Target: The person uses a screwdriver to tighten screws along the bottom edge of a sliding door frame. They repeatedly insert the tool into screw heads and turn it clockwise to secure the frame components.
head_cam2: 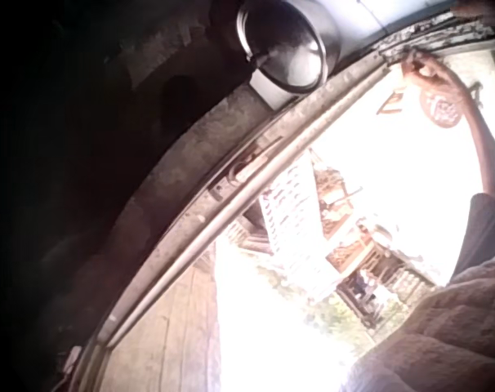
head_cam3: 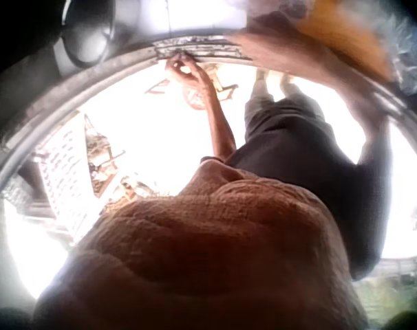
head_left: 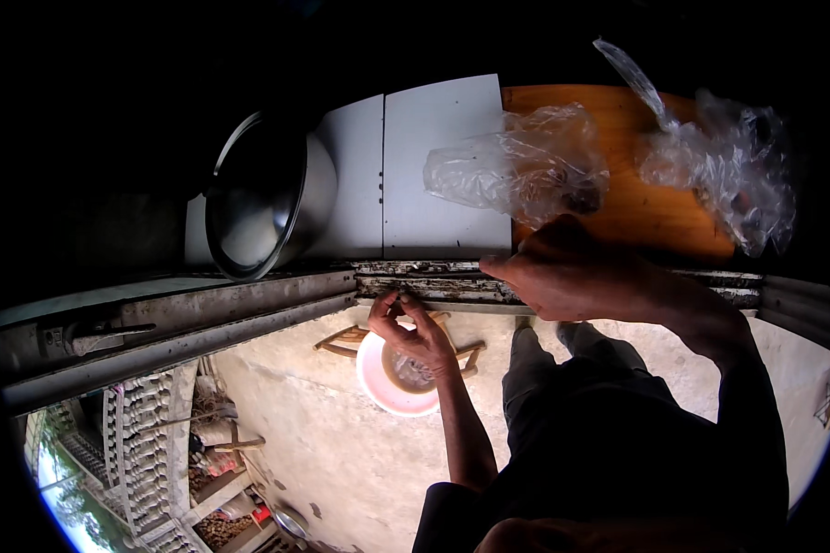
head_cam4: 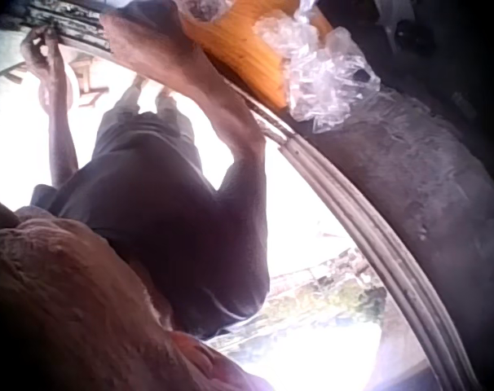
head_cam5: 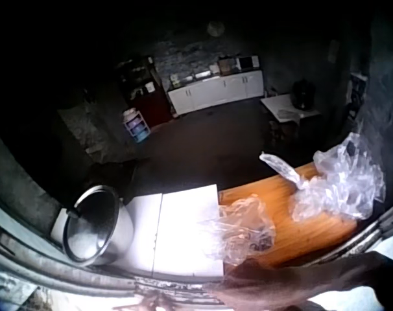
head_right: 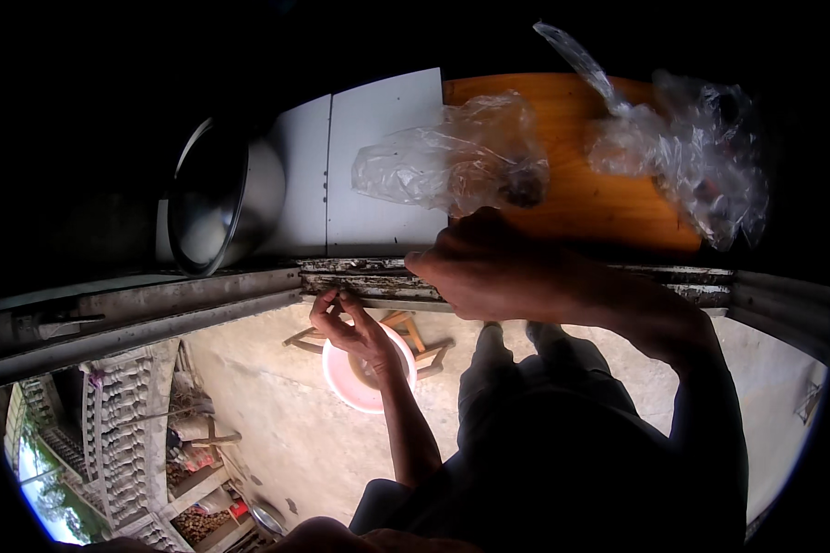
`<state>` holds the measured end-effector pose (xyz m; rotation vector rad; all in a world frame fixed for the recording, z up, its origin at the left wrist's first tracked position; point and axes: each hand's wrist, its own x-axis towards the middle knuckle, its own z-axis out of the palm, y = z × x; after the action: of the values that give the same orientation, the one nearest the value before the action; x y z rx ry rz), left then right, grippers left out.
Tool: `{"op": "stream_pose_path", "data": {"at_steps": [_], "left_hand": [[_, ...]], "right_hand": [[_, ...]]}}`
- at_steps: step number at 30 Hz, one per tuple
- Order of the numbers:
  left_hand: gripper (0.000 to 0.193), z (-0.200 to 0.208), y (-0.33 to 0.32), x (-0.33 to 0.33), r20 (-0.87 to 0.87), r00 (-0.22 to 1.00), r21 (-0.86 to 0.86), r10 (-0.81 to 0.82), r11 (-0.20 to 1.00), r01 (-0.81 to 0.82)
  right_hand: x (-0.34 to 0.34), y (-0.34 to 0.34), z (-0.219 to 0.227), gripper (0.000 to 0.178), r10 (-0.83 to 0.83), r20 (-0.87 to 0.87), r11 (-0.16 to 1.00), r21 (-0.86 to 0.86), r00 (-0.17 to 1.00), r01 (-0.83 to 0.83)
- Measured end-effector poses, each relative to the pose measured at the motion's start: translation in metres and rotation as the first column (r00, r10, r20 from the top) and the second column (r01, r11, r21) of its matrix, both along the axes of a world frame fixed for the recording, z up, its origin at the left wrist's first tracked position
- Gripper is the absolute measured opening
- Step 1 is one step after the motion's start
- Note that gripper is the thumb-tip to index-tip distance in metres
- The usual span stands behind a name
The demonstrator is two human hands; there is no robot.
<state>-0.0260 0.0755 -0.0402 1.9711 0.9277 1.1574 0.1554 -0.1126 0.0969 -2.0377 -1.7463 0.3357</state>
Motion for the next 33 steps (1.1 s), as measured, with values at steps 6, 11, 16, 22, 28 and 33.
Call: {"op": "stream_pose_path", "data": {"at_steps": [6,11,16,22,28,33], "left_hand": [[0.021,0.001,0.002,-0.001,0.012,1.0,0.016,-0.019,1.0,0.019],[0.02,-0.002,0.002,-0.001,0.044,0.999,-0.017,-0.019,1.0,0.019],[0.017,0.002,0.0,0.0,0.042,0.999,-0.048,-0.027,0.998,0.029],[0.017,-0.007,0.003,-0.003,0.016,1.0,-0.01,-0.015,1.0,0.015],[0.016,-0.008,0.003,0.006,0.041,0.998,-0.068,-0.05,0.996,0.053],[0.017,-0.014,0.001,-0.006,0.071,0.997,-0.083,0.015,0.997,-0.009]], "right_hand": [[0.011,-0.017,0.026,0.021,0.024,0.055,0.989,-0.145,0.998,-0.016],[0.004,0.01,-0.011,0.015,0.018,0.209,0.984,0.169,0.978,-0.055],[0.027,-0.007,0.01,0.008,0.021,-0.055,0.986,-0.161,0.998,-0.03],[0.049,0.007,0.023,0.045,0.153,-0.171,0.809,-0.544,0.973,-0.222],[0.043,-0.015,0.022,0.045,0.18,-0.082,0.904,-0.38,0.98,-0.198],[0.038,-0.013,0.014,0.045,0.217,-0.049,0.927,-0.303,0.975,-0.222]]}}
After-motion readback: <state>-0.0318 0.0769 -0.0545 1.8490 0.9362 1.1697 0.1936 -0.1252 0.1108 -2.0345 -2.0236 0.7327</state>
